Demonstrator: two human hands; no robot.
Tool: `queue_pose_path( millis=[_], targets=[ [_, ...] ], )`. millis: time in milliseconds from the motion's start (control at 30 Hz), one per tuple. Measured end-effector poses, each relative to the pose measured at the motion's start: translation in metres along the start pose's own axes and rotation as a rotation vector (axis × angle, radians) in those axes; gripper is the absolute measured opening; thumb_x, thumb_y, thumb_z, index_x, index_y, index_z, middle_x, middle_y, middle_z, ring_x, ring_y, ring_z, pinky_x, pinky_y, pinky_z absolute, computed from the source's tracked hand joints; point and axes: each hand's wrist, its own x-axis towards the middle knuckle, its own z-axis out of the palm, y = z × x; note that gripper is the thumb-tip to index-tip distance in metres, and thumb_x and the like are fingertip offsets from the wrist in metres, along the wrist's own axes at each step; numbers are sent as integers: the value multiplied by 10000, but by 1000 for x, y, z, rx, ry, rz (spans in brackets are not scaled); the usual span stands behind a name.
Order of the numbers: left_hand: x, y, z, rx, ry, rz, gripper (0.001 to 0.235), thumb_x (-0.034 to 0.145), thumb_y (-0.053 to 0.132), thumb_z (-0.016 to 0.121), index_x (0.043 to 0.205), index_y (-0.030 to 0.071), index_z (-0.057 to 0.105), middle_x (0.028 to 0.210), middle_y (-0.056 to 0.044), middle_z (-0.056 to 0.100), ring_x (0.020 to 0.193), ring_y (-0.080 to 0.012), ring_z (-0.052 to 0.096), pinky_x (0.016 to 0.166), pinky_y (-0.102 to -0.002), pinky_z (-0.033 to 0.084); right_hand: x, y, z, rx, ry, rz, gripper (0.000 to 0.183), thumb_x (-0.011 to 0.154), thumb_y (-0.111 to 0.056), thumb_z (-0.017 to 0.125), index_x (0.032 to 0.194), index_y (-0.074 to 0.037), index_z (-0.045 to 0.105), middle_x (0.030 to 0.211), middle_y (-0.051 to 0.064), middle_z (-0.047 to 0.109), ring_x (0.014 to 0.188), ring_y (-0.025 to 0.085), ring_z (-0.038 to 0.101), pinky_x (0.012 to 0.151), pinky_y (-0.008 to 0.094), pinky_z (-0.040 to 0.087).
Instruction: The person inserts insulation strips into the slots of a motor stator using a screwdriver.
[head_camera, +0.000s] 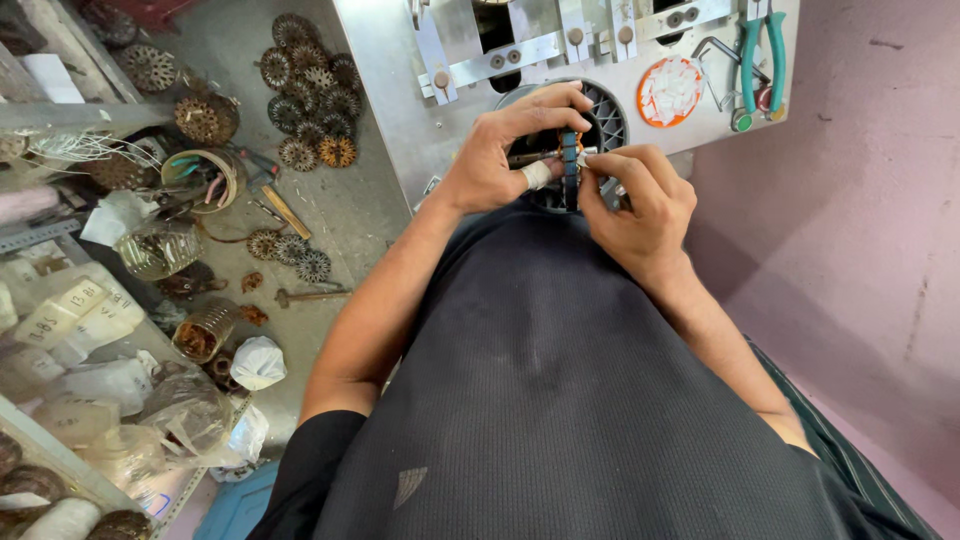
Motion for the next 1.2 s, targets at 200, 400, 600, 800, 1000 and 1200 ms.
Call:
queue_pose_path(
  millis=[200,400,600,800,1000,1200],
  targets=[
    [-1,-4,-2,-30,-24,35,482,871,-149,694,1304,62,698,1456,-55,626,1508,-255,486,1292,-372,408,6,5,-3,-33,-72,-86,210,882,48,818,1039,-47,715,968,88,676,811,241,703,727,350,573],
    [-1,-8,0,-66,-4,-4,437,896,-144,700,1271,80,710,1427,-47,650,1443,-218,567,1233,-340,465,18,-1,-10,9,-172,8,187,859,47,790,1018,-32,730,959,105,681,822,255,713,736,346,575],
    [0,-11,-4,-68,-31,36,472,906,-158,690,1311,83,708,1447,-56,644,1465,-226,551,1269,-371,456,47,24,-23,239,-497,317,184,802,-29,853,963,-28,765,930,61,747,803,155,723,711,293,556],
    [-2,-11,-8,-194,-82,5,549,901,-134,718,1403,74,643,1555,-96,553,1544,-255,445,1299,-402,427,53,44,-25,377,-572,361,177,804,3,850,969,-26,792,947,78,728,891,152,684,781,275,512],
    [-2,-20,-8,-201,-76,3,500,930,-93,755,1391,77,662,1578,-107,547,1569,-291,423,1324,-423,397,57,62,-12,554,-640,609,147,775,36,864,868,-15,761,821,44,740,726,84,669,641,224,515],
    [-1,-20,-8,-157,-91,0,511,926,-43,763,1407,70,633,1590,-131,515,1571,-303,391,1329,-432,349,63,63,-4,525,-649,693,210,738,73,887,857,9,728,785,75,703,672,91,610,581,226,453]
  ],
)
